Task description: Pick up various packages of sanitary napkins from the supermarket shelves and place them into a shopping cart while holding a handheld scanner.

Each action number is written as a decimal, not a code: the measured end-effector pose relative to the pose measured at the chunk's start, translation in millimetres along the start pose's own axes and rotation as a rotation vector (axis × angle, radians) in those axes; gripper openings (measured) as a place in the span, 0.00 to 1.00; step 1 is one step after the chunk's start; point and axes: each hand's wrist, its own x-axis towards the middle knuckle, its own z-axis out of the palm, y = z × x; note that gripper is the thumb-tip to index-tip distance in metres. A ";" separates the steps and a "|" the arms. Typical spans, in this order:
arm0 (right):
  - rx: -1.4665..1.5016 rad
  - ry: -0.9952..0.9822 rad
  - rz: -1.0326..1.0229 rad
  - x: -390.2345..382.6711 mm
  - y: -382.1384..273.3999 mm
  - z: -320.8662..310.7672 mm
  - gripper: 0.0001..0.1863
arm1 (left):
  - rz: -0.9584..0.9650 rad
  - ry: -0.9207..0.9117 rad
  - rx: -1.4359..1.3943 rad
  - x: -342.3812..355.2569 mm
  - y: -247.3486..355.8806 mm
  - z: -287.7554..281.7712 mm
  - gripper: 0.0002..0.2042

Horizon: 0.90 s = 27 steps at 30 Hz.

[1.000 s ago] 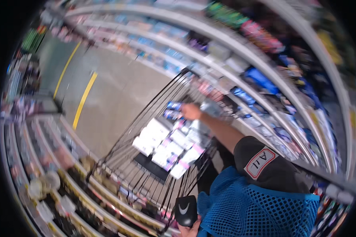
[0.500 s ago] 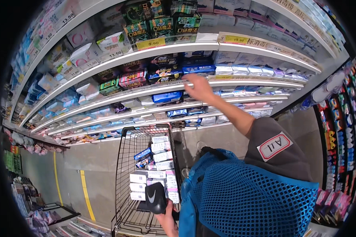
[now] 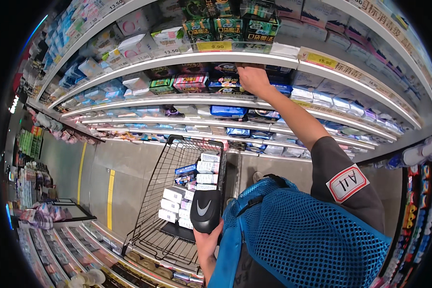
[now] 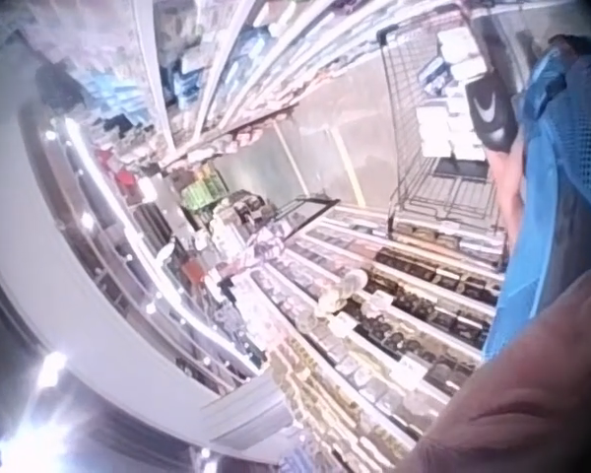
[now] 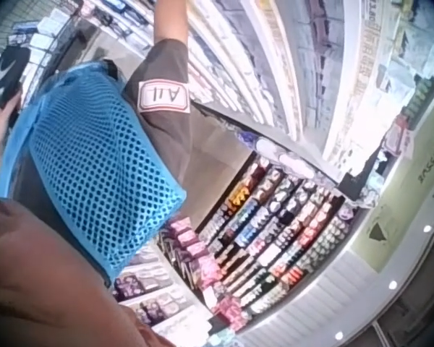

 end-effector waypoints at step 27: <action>0.534 0.274 -0.571 -119.3 -42.7 -153.8 0.09 | -0.047 -0.341 0.080 -1.6 50.7 -28.2 0.25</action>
